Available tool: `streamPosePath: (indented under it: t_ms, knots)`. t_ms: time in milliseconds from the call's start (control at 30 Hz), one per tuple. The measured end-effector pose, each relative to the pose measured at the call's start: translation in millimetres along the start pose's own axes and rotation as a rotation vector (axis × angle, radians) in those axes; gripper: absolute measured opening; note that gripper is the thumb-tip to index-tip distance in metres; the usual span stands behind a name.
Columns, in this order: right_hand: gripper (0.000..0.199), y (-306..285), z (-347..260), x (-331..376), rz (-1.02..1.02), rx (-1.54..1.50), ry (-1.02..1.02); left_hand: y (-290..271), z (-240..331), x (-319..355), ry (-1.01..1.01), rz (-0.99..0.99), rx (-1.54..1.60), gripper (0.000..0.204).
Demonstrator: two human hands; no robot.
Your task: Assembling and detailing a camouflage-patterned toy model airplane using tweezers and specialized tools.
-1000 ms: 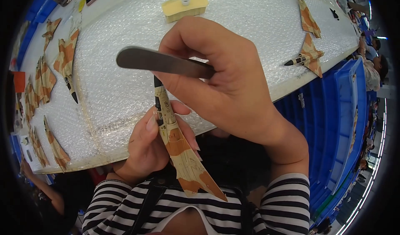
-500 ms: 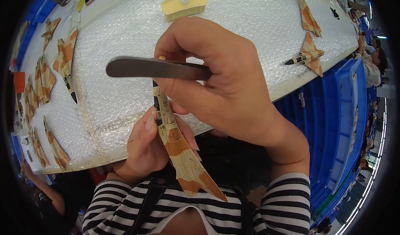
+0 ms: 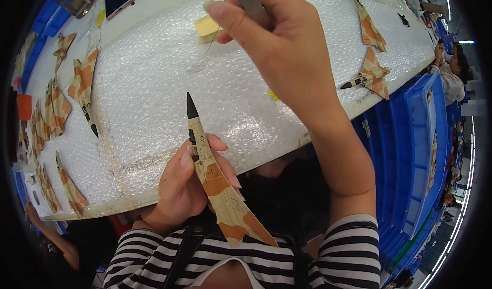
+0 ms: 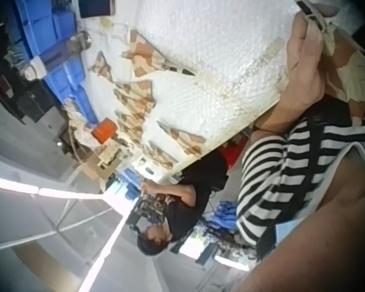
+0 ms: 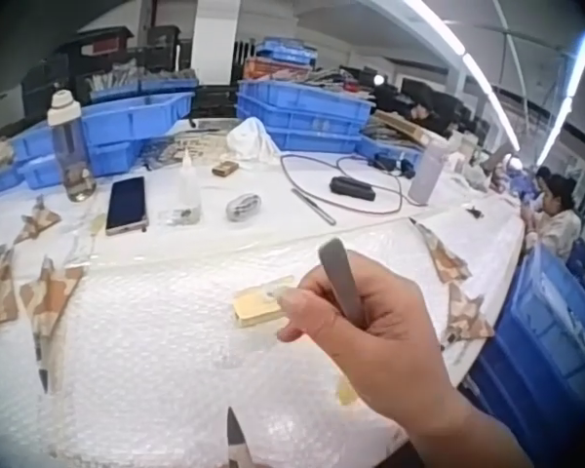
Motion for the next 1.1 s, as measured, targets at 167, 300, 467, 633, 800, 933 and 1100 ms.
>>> streamPosePath:
  t_ms: [167, 300, 467, 633, 800, 933, 1100]
  knots:
    - [0.015, -4, 33, -33, 0.161, 0.289, -0.178, 7, -8, -2, 0.086, 0.191, -0.062, 0.034]
    - [0.017, 3, 43, -36, 0.216, 0.509, -0.426, 14, -10, -7, 0.152, 0.289, -0.061, 0.028]
    - [0.019, -13, 37, -29, 0.194, 0.460, -0.394, 5, -8, -5, 0.151, 0.097, 0.027, 0.026]
    - [0.020, -52, 21, 0, 0.351, -0.131, -0.098, 2, -12, -8, 0.193, -0.014, 0.046, 0.026]
    - [0.010, -88, 36, 45, 0.159, -0.155, 0.147, 3, -15, -6, 0.140, 0.069, 0.138, 0.029]
    - [0.009, -84, 49, 50, 0.299, -0.223, 0.056, 8, -12, -17, 0.084, 0.101, 0.110, 0.031]
    - [0.009, -65, 57, 46, 0.335, -0.020, -0.037, 12, -17, -29, 0.124, 0.190, -0.003, 0.033]
Point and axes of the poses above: each hand's wrist, its own x-axis away from the middle knuckle, its own y-axis out of the palm, z = x × y, the point moved 1 cm from there along -x, towards the middle knuckle, and after that the axes turned 2 degrees about -x, right-handed, at the moved point
